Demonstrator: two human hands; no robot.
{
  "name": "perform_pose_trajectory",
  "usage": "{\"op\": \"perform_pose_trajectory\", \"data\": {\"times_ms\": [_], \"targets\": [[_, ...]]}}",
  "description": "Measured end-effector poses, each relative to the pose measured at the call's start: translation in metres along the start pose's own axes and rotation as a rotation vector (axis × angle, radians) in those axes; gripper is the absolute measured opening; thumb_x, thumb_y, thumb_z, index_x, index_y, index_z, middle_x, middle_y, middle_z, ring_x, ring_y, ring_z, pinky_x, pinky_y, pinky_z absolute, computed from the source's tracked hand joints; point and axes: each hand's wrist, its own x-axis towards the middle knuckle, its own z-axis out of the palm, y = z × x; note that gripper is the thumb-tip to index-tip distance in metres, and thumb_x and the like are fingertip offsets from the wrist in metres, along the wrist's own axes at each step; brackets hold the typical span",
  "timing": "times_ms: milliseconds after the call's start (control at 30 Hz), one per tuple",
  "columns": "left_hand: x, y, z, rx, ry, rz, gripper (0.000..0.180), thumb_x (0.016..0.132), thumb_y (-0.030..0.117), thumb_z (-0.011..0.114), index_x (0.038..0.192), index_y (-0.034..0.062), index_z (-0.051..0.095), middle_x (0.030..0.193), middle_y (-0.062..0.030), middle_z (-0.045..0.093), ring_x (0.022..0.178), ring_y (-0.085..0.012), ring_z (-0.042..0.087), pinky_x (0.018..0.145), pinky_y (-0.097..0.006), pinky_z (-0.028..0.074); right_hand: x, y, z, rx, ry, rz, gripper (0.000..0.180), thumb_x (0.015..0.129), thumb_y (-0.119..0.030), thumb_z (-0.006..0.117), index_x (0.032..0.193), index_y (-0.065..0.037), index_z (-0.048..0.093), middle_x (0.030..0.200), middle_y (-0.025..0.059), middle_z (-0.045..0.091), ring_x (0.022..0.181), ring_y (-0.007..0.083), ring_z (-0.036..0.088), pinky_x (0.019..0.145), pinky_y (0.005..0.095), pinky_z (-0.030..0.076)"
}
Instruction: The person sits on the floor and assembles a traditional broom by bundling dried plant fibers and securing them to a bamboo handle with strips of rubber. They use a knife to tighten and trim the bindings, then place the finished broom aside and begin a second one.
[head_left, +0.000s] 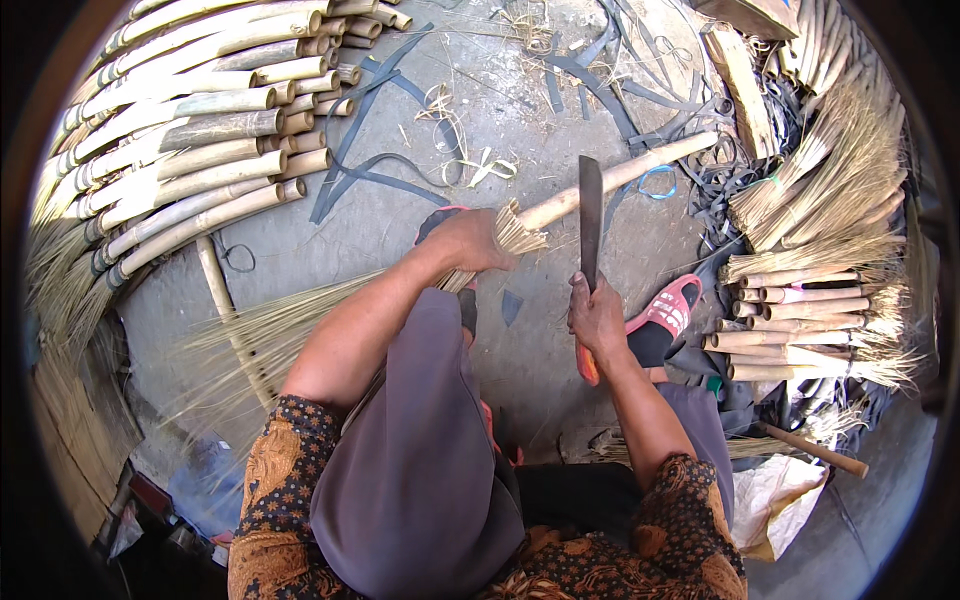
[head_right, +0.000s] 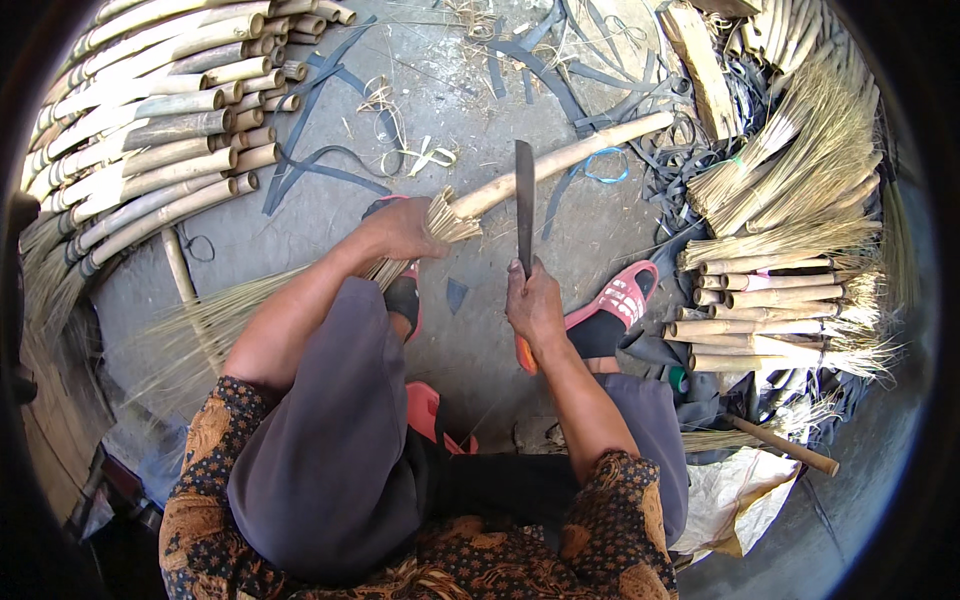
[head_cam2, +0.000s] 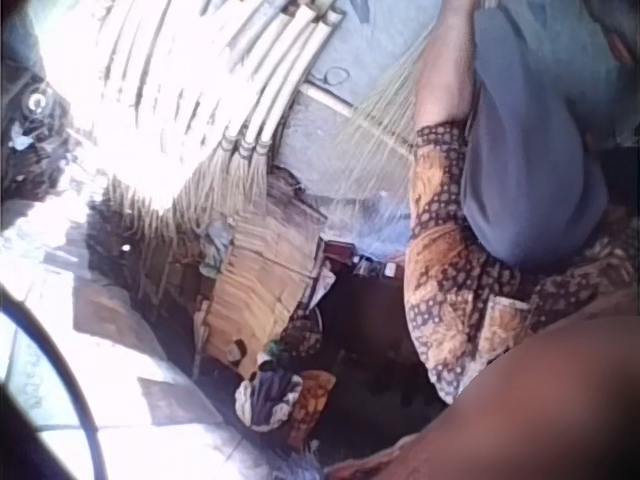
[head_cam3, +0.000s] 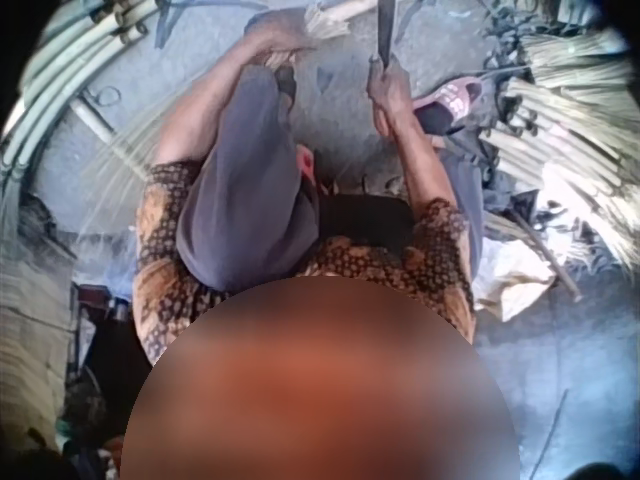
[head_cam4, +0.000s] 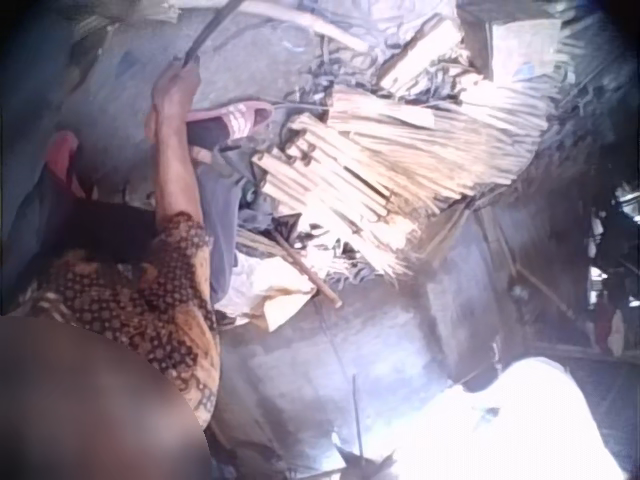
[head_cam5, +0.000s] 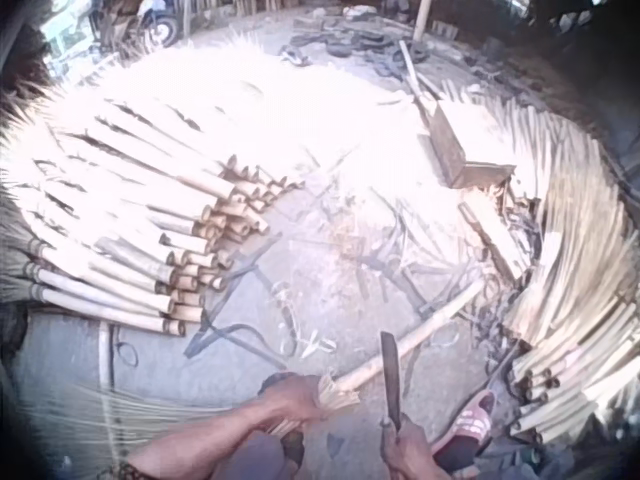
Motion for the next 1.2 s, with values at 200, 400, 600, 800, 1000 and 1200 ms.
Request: {"op": "perform_pose_trajectory", "data": {"times_ms": [200, 400, 600, 800, 1000, 1200], "targets": [[0.026, -0.017, 0.007, -0.078, -0.004, 0.107, 0.089, 0.069, 0.043, 0.090, 0.130, -0.0141, 0.060, 0.110, -0.0299, 0.075, 0.103, -0.0383, 0.074, 0.089, -0.042, 0.056, -0.011, -0.006, -0.005, -0.163, -0.071, -0.121, 0.025, 0.108, -0.025, 0.054, 0.107, 0.000, 0.055, 0.088, 0.0321, 0.066, 0.089, 0.0554, 0.065, 0.075, 0.0585, 0.050], [0.005, 0.003, 0.003, 0.120, 0.110, 0.006, 0.087, 0.075, 0.040, 0.090, 0.132, -0.0148, 0.054, 0.111, -0.0338, 0.072, 0.105, -0.0472, 0.072, 0.092, -0.049, 0.058, -0.013, -0.012, 0.006, -0.237, -0.117, -0.174, 0.030, 0.110, -0.026, 0.054, 0.100, 0.002, 0.058, 0.086, 0.0316, 0.065, 0.089, 0.0546, 0.065, 0.076, 0.0544, 0.051], [-0.008, 0.010, 0.003, 0.160, 0.163, -0.114, 0.070, 0.078, 0.038, 0.089, 0.114, -0.0122, 0.058, 0.108, -0.0343, 0.072, 0.105, -0.0463, 0.072, 0.091, -0.050, 0.058, -0.008, -0.007, 0.003, -0.088, -0.035, 0.016, 0.028, 0.108, -0.025, 0.053, 0.106, 0.003, 0.058, 0.092, 0.0339, 0.067, 0.092, 0.0547, 0.067, 0.080, 0.0586, 0.052], [0.017, -0.001, 0.003, 0.059, 0.109, 0.008, 0.075, 0.072, 0.036, 0.088, 0.120, -0.0148, 0.060, 0.109, -0.0357, 0.072, 0.107, -0.0460, 0.072, 0.092, -0.047, 0.057, -0.017, -0.003, 0.000, -0.166, -0.046, -0.150, 0.030, 0.109, -0.026, 0.054, 0.100, 0.002, 0.057, 0.083, 0.0326, 0.064, 0.085, 0.0547, 0.066, 0.074, 0.0554, 0.051], [0.005, 0.003, 0.001, 0.148, 0.126, -0.031, 0.079, 0.074, 0.040, 0.088, 0.124, -0.0134, 0.058, 0.112, -0.0331, 0.072, 0.111, -0.0465, 0.070, 0.094, -0.048, 0.056, -0.017, -0.006, 0.010, -0.204, -0.103, -0.106, 0.025, 0.108, -0.022, 0.053, 0.107, 0.002, 0.058, 0.092, 0.0343, 0.068, 0.092, 0.0556, 0.067, 0.080, 0.0597, 0.051], [-0.008, 0.001, 0.001, 0.271, 0.243, -0.130, 0.067, 0.078, 0.039, 0.087, 0.118, -0.0094, 0.062, 0.108, -0.0308, 0.073, 0.108, -0.0444, 0.072, 0.093, -0.049, 0.057, -0.008, -0.004, 0.011, -0.091, 0.020, 0.004, 0.024, 0.106, -0.022, 0.055, 0.106, 0.002, 0.057, 0.094, 0.0346, 0.068, 0.092, 0.0558, 0.067, 0.080, 0.0605, 0.051]]}}
